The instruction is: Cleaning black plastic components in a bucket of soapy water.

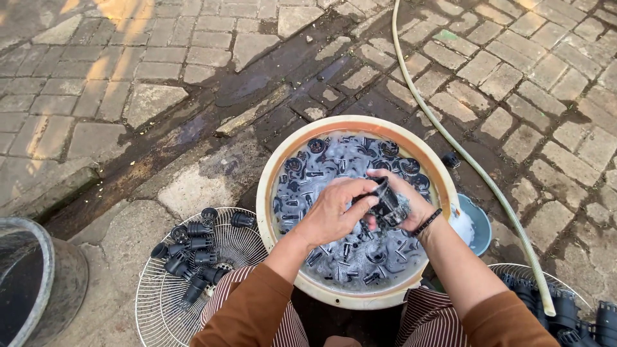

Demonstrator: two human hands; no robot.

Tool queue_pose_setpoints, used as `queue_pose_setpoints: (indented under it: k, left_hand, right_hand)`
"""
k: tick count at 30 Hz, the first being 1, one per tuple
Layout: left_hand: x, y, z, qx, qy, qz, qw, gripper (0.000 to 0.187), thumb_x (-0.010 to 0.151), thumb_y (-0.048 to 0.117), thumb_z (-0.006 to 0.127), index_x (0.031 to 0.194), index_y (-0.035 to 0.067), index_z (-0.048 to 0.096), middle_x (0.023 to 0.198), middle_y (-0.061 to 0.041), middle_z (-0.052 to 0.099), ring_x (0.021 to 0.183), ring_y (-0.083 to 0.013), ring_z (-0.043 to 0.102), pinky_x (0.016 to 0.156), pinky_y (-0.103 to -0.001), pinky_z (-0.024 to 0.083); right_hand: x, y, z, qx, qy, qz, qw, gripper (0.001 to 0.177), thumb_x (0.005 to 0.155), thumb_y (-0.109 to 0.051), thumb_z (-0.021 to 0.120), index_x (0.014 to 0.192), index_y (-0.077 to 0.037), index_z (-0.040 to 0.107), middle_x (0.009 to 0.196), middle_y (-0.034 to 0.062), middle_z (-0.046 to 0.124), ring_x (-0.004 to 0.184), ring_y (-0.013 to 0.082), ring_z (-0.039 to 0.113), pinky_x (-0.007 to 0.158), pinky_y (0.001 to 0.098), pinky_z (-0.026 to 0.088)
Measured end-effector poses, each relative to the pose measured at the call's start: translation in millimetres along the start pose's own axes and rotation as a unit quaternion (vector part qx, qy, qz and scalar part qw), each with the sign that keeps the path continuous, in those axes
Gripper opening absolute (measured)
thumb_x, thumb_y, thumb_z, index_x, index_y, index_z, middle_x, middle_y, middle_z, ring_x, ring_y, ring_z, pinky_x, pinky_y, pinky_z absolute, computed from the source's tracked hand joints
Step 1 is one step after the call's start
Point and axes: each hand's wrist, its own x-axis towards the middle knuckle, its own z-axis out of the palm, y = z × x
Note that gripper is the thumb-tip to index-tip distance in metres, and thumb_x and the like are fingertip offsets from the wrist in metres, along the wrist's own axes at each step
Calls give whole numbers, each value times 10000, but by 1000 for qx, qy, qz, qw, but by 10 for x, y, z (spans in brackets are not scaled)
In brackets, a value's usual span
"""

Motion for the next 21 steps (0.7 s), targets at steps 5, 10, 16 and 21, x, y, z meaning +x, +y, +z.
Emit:
queue_pose_setpoints:
  k: [5, 10, 16, 21]
  left_hand:
    - [-50, -90, 125, 53, 56, -20, 997, 140, 961, 202, 656, 1028, 80, 677, 848, -74, 735, 842, -261, 684, 864, -398, 490]
    - [-44, -614, 498, 14, 151, -196, 969, 149, 965, 174, 647, 1054, 65, 698, 836, -85, 733, 758, -204, 658, 692, -368, 509]
    - [8, -432, 419, -151, 218, -237, 935, 180, 979, 113, 607, 1130, 40, 673, 913, -52, 746, 780, -91, 641, 700, -273, 518]
    - [33, -314, 393, -95, 139, 16, 986, 190, 1066, 102, 568, 1227, 18, 625, 1066, -49, 687, 958, -136, 641, 883, -298, 521]
  right_hand:
    - [-43, -87, -3, -362, 146, -168, 905, 371, 1016, -374, 546, 1043, -41, 708, 964, 105, 721, 887, 292, 676, 756, 405, 546]
    - [-209, -38, 734, -682, 301, -300, 596, 282, 983, -323, 597, 982, -56, 688, 948, 180, 699, 902, 390, 680, 773, 477, 533]
    - [-24, -7, 393, -644, 278, -493, 515, 174, 971, -229, 638, 1009, -62, 668, 1020, 168, 686, 913, 362, 676, 800, 444, 543]
    - [16, -79, -73, 101, 191, -150, 965, 219, 968, -348, 628, 1002, -135, 664, 891, 33, 687, 754, 189, 674, 619, 353, 562]
